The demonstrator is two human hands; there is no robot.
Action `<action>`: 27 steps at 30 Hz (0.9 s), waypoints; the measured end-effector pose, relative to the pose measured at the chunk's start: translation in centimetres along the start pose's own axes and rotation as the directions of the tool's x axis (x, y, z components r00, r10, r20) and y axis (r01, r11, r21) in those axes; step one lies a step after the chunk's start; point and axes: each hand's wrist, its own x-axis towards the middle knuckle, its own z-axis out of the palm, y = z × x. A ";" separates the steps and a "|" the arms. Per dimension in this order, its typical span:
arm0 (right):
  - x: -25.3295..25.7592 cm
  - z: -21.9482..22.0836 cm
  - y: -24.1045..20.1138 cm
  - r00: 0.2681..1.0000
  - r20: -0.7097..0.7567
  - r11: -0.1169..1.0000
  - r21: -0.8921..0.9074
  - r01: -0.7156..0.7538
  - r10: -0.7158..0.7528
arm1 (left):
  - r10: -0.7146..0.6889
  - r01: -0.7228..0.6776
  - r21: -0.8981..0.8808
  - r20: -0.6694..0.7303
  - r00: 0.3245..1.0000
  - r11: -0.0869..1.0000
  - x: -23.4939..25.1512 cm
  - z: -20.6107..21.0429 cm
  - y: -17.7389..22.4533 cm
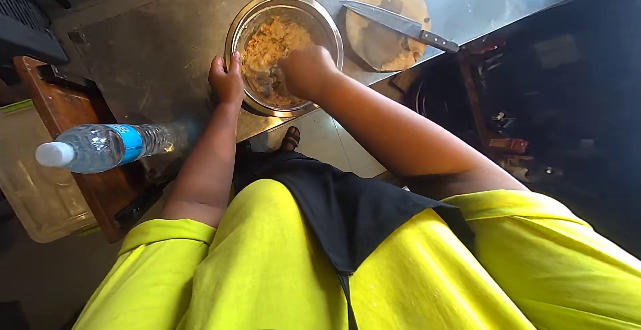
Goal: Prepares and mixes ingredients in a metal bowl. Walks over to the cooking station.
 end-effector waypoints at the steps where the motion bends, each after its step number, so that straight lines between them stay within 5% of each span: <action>1: -0.7 0.2 -0.6 0.999 0.027 1.000 -0.014 0.025 -0.025 | 0.001 -0.001 -0.004 0.001 1.000 1.000 -0.1 0.0 0.0; 5: -2.2 2.3 1.0 0.983 -0.023 0.982 -0.061 0.179 -0.181 | 0.022 -0.022 -0.004 0.003 1.000 1.000 -0.2 -0.4 0.0; 15: -1.6 2.9 10.0 0.917 -0.303 0.962 -0.174 0.212 -0.258 | 0.059 -0.062 0.045 0.064 0.996 0.997 0.1 -0.9 -0.2; 27: 3.3 -0.5 6.4 0.977 -0.146 0.987 0.049 -0.153 0.158 | 0.034 -0.034 0.026 -0.001 0.999 0.999 -0.2 -0.3 -0.2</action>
